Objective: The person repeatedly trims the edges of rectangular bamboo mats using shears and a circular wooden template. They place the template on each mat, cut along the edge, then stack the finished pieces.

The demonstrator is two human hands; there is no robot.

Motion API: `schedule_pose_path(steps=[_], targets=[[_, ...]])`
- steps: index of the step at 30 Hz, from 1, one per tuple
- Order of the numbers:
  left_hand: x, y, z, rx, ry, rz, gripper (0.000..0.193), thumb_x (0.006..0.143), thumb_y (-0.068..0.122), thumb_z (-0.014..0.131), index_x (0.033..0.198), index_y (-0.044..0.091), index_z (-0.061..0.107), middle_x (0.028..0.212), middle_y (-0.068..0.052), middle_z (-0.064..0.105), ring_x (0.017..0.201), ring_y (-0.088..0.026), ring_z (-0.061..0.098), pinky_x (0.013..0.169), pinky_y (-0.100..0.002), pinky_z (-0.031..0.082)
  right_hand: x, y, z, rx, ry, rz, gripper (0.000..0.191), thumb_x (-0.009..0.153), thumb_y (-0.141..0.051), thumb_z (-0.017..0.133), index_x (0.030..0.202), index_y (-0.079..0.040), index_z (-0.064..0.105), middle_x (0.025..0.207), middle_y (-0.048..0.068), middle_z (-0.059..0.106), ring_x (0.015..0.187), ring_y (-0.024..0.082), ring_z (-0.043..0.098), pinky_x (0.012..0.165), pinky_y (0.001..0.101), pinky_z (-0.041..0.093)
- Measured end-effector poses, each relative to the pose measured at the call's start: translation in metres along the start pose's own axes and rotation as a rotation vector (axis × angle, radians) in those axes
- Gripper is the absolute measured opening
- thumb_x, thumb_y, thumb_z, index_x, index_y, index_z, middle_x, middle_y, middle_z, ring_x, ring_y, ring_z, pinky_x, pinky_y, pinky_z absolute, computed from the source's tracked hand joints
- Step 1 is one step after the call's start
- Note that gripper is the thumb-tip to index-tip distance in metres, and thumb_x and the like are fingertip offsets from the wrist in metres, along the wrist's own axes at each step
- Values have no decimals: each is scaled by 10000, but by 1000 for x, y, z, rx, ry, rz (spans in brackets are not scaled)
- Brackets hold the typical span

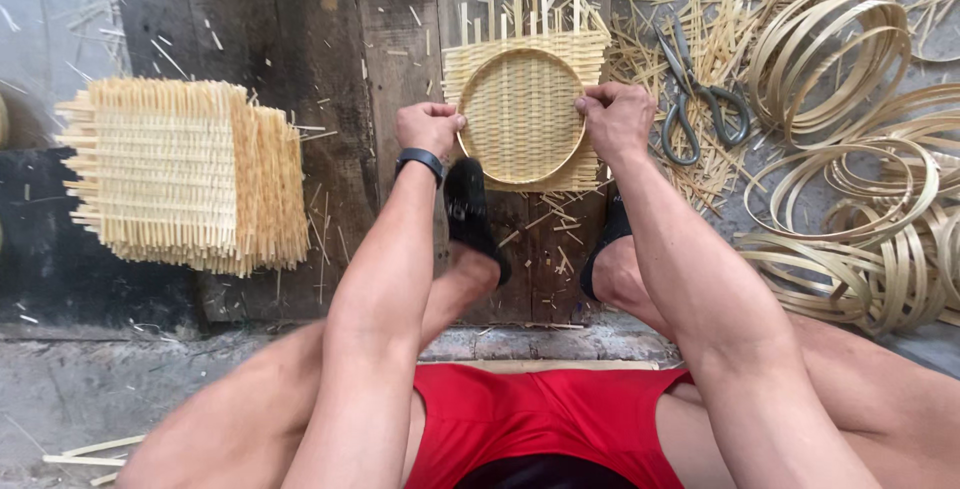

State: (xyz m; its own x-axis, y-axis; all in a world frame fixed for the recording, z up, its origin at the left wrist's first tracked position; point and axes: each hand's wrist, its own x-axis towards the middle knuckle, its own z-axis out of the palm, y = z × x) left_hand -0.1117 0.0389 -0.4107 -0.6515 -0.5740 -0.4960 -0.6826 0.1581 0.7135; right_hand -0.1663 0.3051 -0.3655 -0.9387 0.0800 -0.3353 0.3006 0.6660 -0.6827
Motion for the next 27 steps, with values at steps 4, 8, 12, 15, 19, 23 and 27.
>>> schedule_pose_path(steps=[4,8,12,15,19,23,27], targets=[[18,5,-7,-84,-76,-88,177,713,10,880,864,0,789,755,-87,772,616,-131,706,579,-285,592,10,-6,7,45,-44,57,153,876,-160,800,1015,-95,806,899,67,790,769,126,732,748,279,611],[24,13,-12,-175,-129,-117,179,725,-2,868,880,1,777,764,-76,770,627,-113,716,584,-269,607,16,-19,7,58,-39,28,185,863,-147,824,1035,-81,803,901,80,791,768,130,733,744,275,606],[13,4,-16,-144,-81,-25,167,731,10,875,879,9,797,786,-69,783,665,-98,707,624,-250,580,14,-21,2,63,-61,72,199,842,-142,837,1032,-91,809,892,70,796,751,121,733,731,266,604],[15,-8,-13,-139,-61,11,153,729,0,876,865,1,805,789,-79,788,678,-103,709,645,-247,579,14,-15,1,77,-108,44,207,836,-132,849,1032,-82,804,895,76,794,757,105,734,732,258,605],[30,-16,-5,-237,-125,-31,159,733,8,880,863,-5,789,802,-80,785,679,-108,713,636,-249,589,31,-5,3,66,-159,43,218,821,-139,869,1021,-74,812,878,95,788,740,119,710,709,270,588],[45,-8,-9,-325,-255,-100,172,736,24,863,885,3,779,811,-84,784,672,-116,728,611,-255,597,55,-17,-8,21,-238,64,265,786,-179,888,1019,-79,810,895,86,788,771,124,721,733,266,597],[54,19,-19,-15,-313,-3,206,732,69,886,908,27,787,863,-72,783,744,-147,744,701,-308,629,47,-60,-13,-370,-277,-130,483,847,-209,885,1279,-77,713,1244,166,693,1141,224,631,1027,361,511]])
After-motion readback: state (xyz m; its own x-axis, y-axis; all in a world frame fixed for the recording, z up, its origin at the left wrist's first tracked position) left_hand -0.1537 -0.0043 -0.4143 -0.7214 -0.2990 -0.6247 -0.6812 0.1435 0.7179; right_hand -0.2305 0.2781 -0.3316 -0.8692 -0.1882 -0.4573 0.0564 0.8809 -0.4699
